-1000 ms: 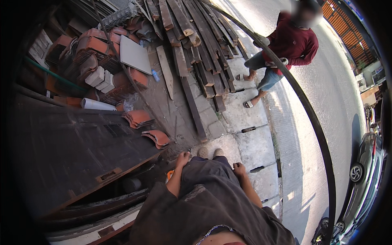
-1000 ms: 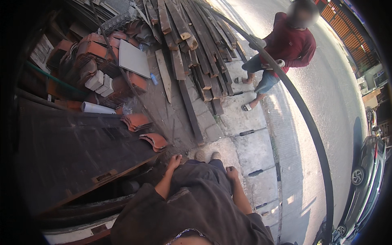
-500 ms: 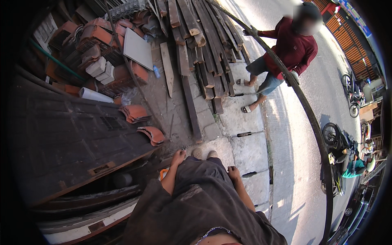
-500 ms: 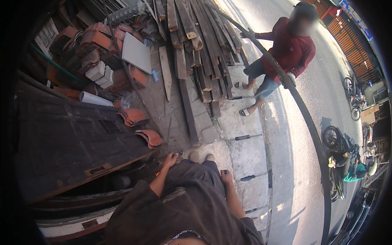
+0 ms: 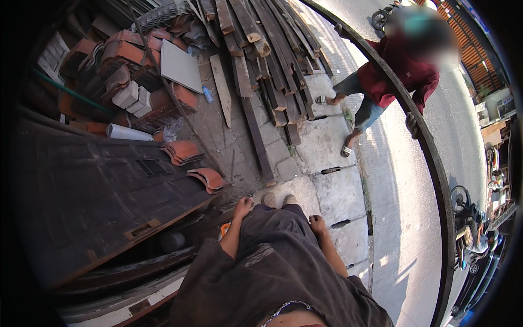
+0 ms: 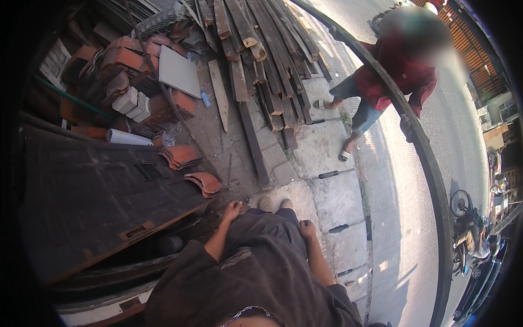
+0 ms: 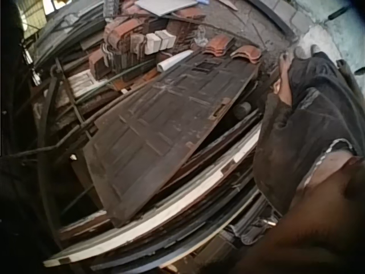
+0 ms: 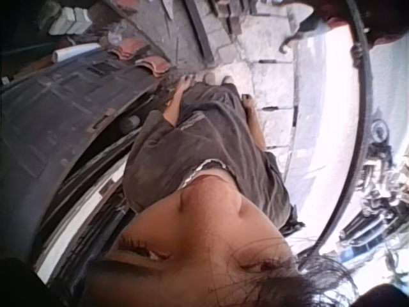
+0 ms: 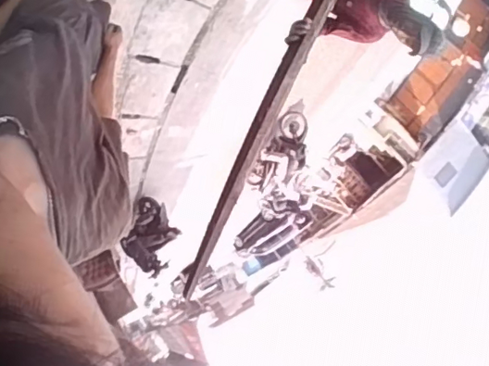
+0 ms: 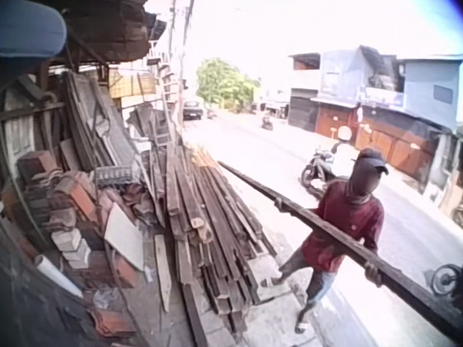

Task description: The person sits on the floor and uses a hammer to drive a nail into a metal rod. After finishing, the person stands, walks through a cluttered workshop, and picks up two long wooden planks from a stack outside.

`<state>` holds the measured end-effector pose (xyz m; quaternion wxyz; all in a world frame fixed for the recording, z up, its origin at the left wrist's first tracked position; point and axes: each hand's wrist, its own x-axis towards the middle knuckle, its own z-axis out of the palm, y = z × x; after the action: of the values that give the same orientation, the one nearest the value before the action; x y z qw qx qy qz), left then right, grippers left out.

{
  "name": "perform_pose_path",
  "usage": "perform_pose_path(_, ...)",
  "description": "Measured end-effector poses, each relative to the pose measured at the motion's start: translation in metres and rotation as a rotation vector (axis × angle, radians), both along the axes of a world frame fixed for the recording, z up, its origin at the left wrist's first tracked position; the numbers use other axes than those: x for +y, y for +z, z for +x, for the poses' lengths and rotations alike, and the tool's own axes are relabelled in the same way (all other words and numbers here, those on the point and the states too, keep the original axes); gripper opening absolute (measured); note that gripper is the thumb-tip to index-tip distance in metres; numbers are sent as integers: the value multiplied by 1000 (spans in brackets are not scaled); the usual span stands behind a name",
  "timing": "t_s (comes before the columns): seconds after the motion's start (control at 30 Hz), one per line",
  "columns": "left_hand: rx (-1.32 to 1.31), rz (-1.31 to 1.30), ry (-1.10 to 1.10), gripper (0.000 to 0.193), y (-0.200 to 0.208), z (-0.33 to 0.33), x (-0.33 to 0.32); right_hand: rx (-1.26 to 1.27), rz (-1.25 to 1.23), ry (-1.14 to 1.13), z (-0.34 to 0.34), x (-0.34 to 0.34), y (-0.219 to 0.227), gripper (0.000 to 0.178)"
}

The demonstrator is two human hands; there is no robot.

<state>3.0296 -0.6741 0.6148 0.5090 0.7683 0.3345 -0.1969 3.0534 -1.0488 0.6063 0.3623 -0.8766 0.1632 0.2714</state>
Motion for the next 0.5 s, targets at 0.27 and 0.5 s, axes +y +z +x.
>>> perform_pose_path(0.27,37,1,0,46,-7,3,0,2,-36,28,3,0,10,38)
perform_pose_path(0.5,-22,5,-1,45,2,2,3,29,-45,45,6,-4,-3,37)
